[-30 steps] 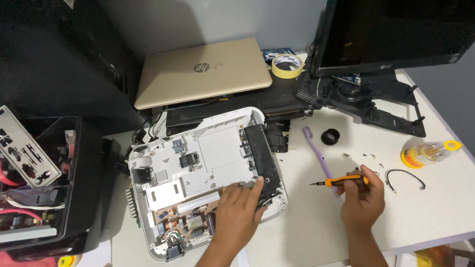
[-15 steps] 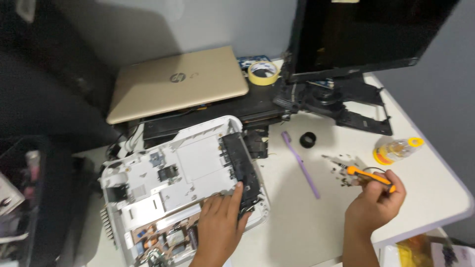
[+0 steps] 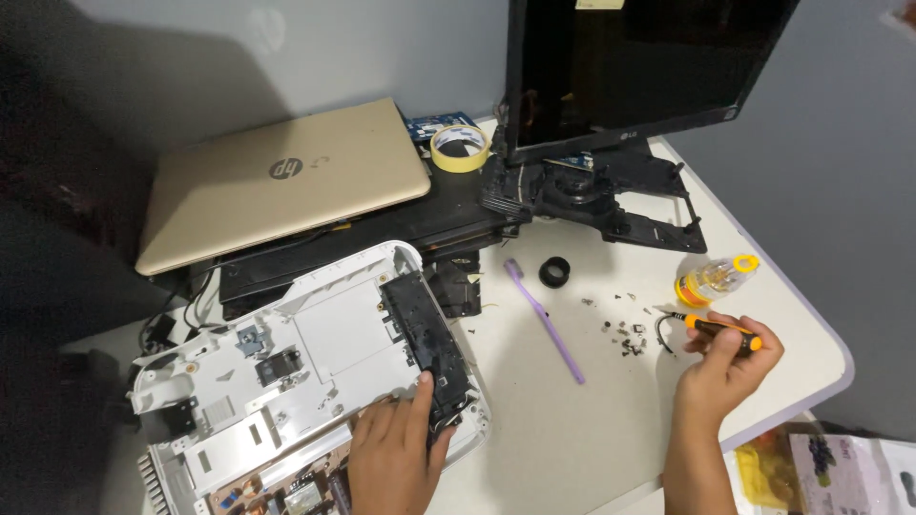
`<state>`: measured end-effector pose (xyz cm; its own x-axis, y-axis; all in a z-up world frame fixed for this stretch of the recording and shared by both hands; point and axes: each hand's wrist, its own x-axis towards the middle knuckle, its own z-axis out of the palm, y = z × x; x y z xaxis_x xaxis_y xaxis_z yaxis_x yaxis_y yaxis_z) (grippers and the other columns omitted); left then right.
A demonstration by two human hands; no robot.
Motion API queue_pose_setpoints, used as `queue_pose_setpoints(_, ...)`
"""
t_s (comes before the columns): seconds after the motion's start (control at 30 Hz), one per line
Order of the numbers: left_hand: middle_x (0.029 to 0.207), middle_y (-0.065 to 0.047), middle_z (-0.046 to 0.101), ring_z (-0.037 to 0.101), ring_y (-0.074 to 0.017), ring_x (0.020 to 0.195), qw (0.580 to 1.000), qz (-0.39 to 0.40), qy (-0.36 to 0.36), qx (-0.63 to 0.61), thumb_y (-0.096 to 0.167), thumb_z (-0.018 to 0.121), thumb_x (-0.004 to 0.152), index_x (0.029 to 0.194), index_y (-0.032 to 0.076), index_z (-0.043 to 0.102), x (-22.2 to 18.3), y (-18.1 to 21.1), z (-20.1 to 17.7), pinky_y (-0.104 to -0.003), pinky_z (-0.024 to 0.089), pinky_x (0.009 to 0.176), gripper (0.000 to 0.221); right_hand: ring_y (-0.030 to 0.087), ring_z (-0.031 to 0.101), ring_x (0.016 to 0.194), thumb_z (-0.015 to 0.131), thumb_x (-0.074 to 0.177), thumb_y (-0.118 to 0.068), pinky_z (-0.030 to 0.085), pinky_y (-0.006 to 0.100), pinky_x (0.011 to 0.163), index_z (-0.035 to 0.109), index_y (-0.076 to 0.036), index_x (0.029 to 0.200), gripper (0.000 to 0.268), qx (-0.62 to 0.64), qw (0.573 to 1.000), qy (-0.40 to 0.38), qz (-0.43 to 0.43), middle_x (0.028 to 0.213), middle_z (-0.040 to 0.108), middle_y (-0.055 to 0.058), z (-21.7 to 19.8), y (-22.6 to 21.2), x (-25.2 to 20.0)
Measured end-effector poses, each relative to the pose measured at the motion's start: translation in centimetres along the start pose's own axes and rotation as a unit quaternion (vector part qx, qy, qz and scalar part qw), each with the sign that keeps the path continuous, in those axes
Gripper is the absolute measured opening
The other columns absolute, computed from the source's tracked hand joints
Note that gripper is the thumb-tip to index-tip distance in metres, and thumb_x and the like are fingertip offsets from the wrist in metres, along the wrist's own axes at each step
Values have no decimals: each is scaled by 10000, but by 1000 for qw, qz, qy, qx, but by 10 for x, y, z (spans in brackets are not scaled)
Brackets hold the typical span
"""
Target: Disassembling and repairing the internal components of a projector using a screwdriver
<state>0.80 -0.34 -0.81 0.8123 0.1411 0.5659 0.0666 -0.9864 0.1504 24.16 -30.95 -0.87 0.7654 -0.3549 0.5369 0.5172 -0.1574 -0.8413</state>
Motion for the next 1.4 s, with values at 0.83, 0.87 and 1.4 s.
queue_pose_setpoints(0.83,1000,-27,683,610,-268,838,1000,5,8,-9,466,674,950,1491,81,504,0,-3,3,-410,504,862,685,155,558,743,517,1139,-374,435,251,633,499,-74,1331,356,-76,996,-27,34,935,632,139,5,-5,-3)
queue_pose_setpoints(0.87,1000,-27,683,610,-268,838,1000,4,7,-9,466,674,950,1491,81,504,1,-3,2,-410,504,862,685,155,558,743,517,1139,-374,435,251,633,499,-74,1331,356,-76,996,-27,35,935,632,139,4,-5,-3)
queue_pose_setpoints(1.4,927,-22,674,617,-247,830,1000,2,12,-14,448,695,950,1495,77,492,2,-1,-1,-414,511,881,690,159,555,731,510,1156,-314,446,255,641,512,-63,1337,309,-96,995,-27,27,932,634,140,3,-2,-1)
